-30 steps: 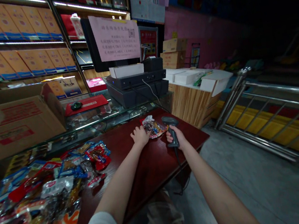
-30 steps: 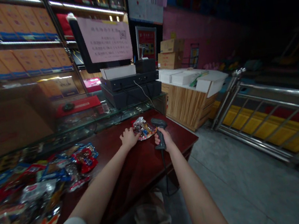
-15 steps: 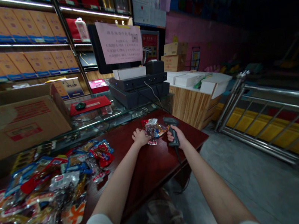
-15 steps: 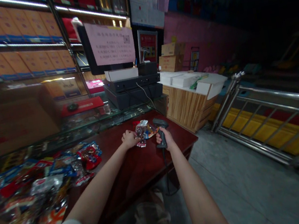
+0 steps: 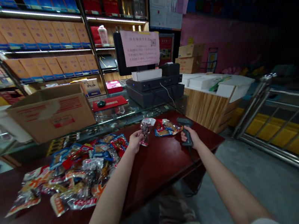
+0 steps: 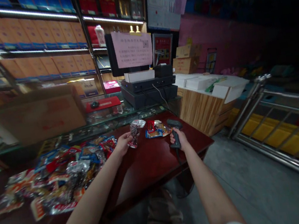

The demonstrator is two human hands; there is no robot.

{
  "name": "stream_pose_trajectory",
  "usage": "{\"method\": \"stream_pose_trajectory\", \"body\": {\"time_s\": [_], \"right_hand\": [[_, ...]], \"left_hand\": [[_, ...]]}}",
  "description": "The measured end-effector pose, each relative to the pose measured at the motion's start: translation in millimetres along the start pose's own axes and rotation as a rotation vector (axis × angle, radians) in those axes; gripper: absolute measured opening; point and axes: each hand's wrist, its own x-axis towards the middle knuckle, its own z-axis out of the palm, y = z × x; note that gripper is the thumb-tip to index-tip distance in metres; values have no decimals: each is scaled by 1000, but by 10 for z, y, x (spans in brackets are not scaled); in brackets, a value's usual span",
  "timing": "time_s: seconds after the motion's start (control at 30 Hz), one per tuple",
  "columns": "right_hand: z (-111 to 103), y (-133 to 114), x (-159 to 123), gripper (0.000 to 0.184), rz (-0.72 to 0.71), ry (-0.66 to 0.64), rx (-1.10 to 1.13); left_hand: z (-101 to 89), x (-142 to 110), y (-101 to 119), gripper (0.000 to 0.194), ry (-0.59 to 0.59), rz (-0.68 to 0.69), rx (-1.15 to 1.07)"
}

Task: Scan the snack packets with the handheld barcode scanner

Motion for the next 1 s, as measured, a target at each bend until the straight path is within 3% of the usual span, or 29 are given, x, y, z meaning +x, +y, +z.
{"method": "stream_pose_trajectory", "body": {"time_s": [0.1, 0.23, 0.4, 0.5, 0.7, 1.0], "right_hand": [[85, 22, -41, 39, -6, 17, -67], [392, 128, -118, 37, -2, -130, -77], [905, 410, -150, 32, 17, -277, -6], [1062, 560, -118, 30, 28, -302, 58], [1018, 658, -64, 28, 67, -311, 51], [980, 661, -107, 33, 131, -338, 23]], "left_hand": [[-141, -100, -60, 30, 63, 53, -110], [-195, -132, -110, 23, 177, 130, -143], [-217, -109, -87, 17, 219, 210, -52], [-228, -141, -79, 20, 223, 280, 120], [-192, -187, -80, 25, 195, 359, 372], [-176, -226, -86, 26, 158, 402, 404]]}}
